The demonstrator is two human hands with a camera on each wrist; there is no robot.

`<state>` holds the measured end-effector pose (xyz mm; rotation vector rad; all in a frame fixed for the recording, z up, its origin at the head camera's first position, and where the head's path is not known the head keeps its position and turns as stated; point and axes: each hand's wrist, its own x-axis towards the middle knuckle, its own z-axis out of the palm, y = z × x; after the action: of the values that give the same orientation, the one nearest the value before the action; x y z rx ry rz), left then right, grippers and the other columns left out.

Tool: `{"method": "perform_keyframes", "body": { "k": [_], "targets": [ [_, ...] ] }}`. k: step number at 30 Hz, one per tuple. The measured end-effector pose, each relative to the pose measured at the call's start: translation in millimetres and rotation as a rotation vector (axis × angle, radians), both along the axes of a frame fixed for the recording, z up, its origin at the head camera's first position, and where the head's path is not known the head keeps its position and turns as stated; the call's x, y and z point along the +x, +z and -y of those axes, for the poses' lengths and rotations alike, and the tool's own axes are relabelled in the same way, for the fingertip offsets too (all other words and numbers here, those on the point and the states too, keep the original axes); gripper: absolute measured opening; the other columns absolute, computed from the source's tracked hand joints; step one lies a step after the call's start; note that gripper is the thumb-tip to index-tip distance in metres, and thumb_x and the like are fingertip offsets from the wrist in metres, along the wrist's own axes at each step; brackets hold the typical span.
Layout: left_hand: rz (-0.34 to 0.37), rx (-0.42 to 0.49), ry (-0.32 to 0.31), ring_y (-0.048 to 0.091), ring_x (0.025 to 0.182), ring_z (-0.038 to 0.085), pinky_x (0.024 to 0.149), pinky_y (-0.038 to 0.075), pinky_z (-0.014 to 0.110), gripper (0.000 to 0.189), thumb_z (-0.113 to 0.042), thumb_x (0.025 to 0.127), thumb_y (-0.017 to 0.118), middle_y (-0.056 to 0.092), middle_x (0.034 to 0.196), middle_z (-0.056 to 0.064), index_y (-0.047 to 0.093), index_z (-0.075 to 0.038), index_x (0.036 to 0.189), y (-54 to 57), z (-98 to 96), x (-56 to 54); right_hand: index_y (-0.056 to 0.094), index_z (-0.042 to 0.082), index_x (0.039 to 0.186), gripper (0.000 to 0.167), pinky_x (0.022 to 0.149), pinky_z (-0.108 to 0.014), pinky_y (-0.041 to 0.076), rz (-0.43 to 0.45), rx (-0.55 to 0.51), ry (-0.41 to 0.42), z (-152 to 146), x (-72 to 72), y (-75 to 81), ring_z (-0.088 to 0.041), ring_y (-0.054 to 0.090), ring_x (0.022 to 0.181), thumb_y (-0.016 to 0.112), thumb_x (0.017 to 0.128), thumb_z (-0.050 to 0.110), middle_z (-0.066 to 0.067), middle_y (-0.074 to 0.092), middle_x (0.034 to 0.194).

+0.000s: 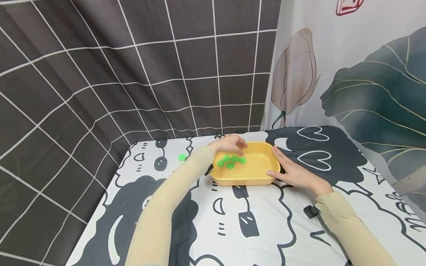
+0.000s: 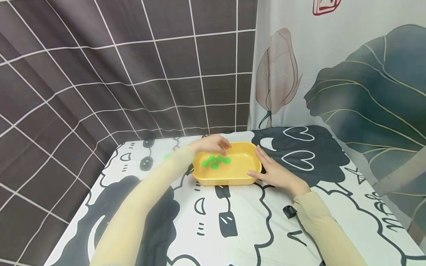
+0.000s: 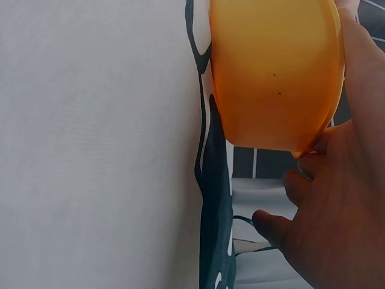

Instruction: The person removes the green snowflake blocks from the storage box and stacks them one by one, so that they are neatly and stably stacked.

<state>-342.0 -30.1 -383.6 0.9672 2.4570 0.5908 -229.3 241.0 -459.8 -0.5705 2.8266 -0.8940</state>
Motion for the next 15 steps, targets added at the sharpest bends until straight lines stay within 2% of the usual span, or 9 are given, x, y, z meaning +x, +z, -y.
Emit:
{"method": "perform_keyframes", "body": {
  "k": [6, 15],
  "targets": [
    [-0.014, -0.115, 0.039, 0.057, 0.125, 0.023, 0.109, 0.040, 0.030, 0.048, -0.013, 0.089, 0.069, 0.064, 0.133, 0.011, 0.061, -0.005, 0.136, -6.5, 2.8, 3.2, 0.001, 0.011, 0.162, 0.100, 0.114, -0.065, 0.022, -0.002, -0.005, 0.005, -1.2, 0.0, -2.1, -0.045, 0.011, 0.150, 0.060, 0.096, 0.057, -0.014, -0.001, 0.169],
    [0.016, -0.222, 0.034, 0.058, 0.116, 0.021, 0.104, 0.044, 0.032, 0.055, -0.007, 0.086, 0.072, 0.062, 0.132, 0.011, 0.057, -0.005, 0.139, -15.2, 3.2, 7.5, 0.001, 0.011, 0.162, 0.101, 0.114, -0.065, 0.024, -0.013, -0.005, 0.004, -0.5, 0.4, -1.3, -0.045, 0.012, 0.150, 0.061, 0.095, 0.057, -0.015, 0.000, 0.168]
  ]
}}
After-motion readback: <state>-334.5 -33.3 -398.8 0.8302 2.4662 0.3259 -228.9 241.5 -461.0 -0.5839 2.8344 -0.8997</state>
